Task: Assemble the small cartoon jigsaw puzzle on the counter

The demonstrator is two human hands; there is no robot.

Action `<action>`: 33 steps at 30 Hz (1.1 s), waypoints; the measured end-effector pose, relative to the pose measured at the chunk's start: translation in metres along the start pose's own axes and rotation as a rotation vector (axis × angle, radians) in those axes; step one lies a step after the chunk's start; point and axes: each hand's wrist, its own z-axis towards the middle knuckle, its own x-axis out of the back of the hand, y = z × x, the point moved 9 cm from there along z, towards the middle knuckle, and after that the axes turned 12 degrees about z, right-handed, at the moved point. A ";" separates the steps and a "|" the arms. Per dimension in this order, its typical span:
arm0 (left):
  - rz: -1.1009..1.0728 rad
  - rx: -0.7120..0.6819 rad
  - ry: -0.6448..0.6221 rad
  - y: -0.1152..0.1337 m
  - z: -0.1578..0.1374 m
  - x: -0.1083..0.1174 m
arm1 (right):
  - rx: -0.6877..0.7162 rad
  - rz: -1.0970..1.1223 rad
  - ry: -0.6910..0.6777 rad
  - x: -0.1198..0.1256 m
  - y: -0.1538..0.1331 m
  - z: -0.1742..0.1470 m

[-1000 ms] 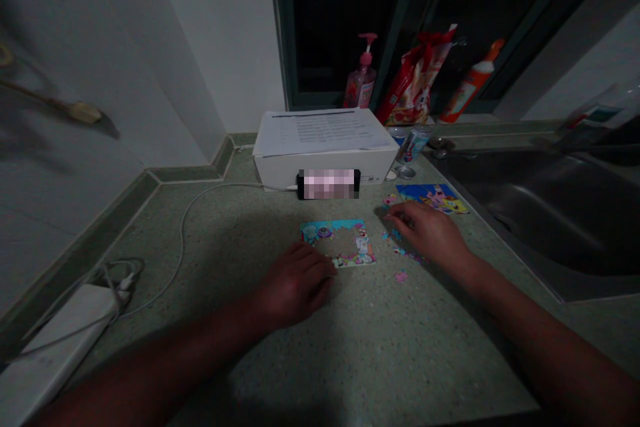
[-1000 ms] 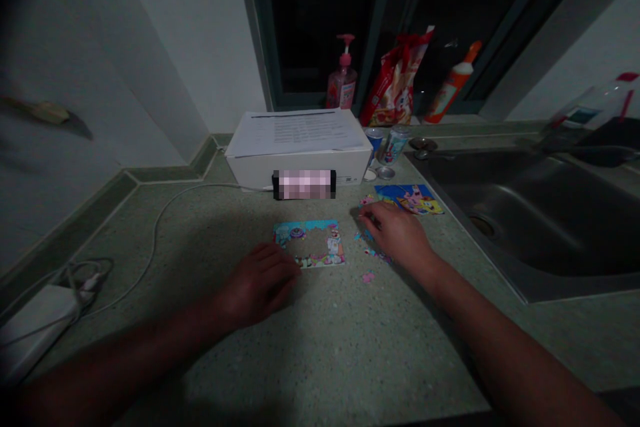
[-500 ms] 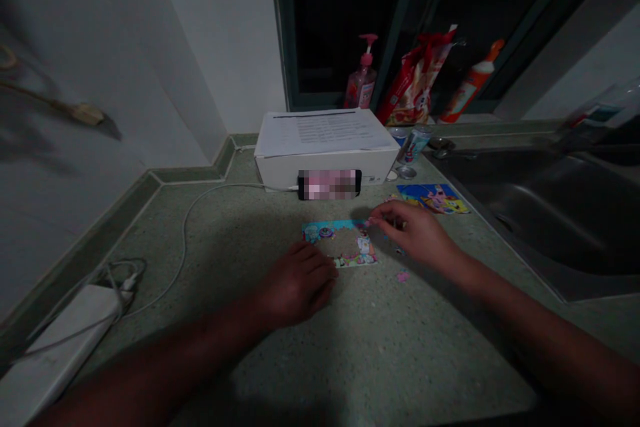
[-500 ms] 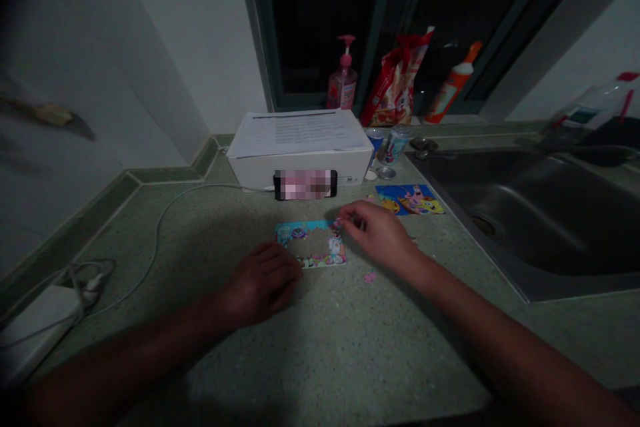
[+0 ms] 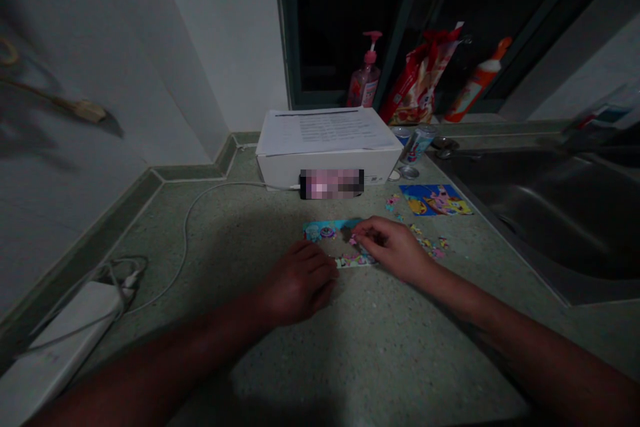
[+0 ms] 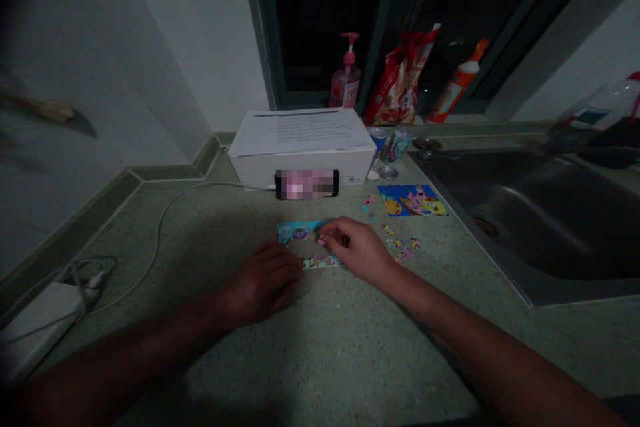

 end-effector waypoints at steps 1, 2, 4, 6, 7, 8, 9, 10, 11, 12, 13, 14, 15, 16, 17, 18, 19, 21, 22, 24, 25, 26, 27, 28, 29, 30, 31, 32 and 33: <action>0.002 -0.003 -0.002 0.000 0.000 -0.001 | -0.006 0.009 0.000 0.000 0.000 0.000; 0.004 -0.005 -0.001 0.000 0.000 -0.001 | -0.012 0.019 -0.004 0.000 0.000 0.000; 0.006 -0.012 0.014 0.000 0.000 -0.001 | -0.021 0.032 -0.015 -0.002 0.000 0.000; 0.002 -0.022 0.038 0.001 -0.001 0.001 | -0.024 0.039 -0.013 -0.003 -0.001 0.000; 0.000 -0.027 0.048 0.001 -0.001 0.001 | -0.024 0.043 -0.010 -0.003 -0.002 0.000; -0.001 -0.032 0.055 0.002 -0.001 0.002 | -0.024 0.049 -0.006 -0.004 -0.002 0.000; -0.001 -0.035 0.057 0.002 -0.001 0.002 | -0.024 0.056 -0.004 -0.004 -0.002 0.000; 0.001 -0.034 0.050 0.003 -0.001 0.001 | -0.025 0.064 -0.002 -0.004 -0.002 0.000; 0.004 -0.031 0.040 0.003 -0.001 0.001 | -0.027 0.072 0.001 -0.004 -0.002 0.000; 0.009 -0.030 0.025 0.003 -0.001 0.000 | -0.028 0.078 0.004 -0.004 -0.002 0.000; 0.015 -0.028 0.008 0.003 -0.001 -0.001 | -0.029 0.081 0.006 -0.004 -0.001 0.000; 0.021 -0.026 -0.007 0.003 -0.001 -0.002 | -0.029 0.081 0.006 -0.004 -0.001 0.000; 0.026 -0.026 -0.017 0.003 0.000 -0.002 | -0.027 0.079 0.003 -0.004 -0.001 0.000; 0.027 -0.028 -0.022 0.003 0.000 -0.002 | -0.022 0.075 -0.003 -0.004 -0.001 0.000; 0.026 -0.028 -0.024 0.003 0.000 -0.002 | -0.018 0.071 -0.011 -0.004 -0.001 0.001; 0.020 -0.027 -0.023 0.004 0.000 -0.001 | -0.014 0.067 -0.017 -0.005 -0.001 0.001; 0.013 -0.025 -0.019 0.004 0.000 0.000 | -0.013 0.067 -0.019 -0.005 -0.001 0.001; -0.001 -0.018 -0.010 0.004 0.001 0.002 | -0.026 0.070 -0.017 -0.005 0.001 0.001; -0.006 -0.015 -0.011 0.004 0.001 0.003 | -0.040 0.074 -0.014 -0.004 0.002 0.001; -0.011 -0.012 -0.017 0.004 0.002 0.004 | -0.065 0.081 -0.009 -0.005 0.005 0.000; -0.011 -0.014 -0.023 0.004 0.003 0.004 | -0.073 0.084 -0.008 -0.005 0.007 0.000; -0.011 -0.016 -0.032 0.005 0.004 0.005 | -0.076 0.088 -0.006 -0.005 0.008 0.000; -0.009 -0.019 -0.041 0.005 0.004 0.005 | -0.078 0.094 -0.004 -0.005 0.009 0.000; -0.009 -0.018 -0.048 0.005 0.005 0.005 | -0.080 0.102 -0.003 -0.006 0.009 0.000; -0.010 -0.018 -0.056 0.005 0.005 0.005 | -0.083 0.109 -0.002 -0.006 0.010 0.001; -0.011 -0.021 -0.063 0.006 0.005 0.005 | -0.087 0.114 -0.005 -0.006 0.010 0.001; -0.011 -0.022 -0.068 0.006 0.005 0.005 | -0.092 0.116 -0.011 -0.007 0.011 0.001; -0.008 -0.024 -0.073 0.006 0.005 0.004 | -0.097 0.115 -0.023 -0.009 0.011 0.001; -0.004 -0.024 -0.073 0.006 0.005 0.003 | -0.101 0.115 -0.036 -0.011 0.010 0.001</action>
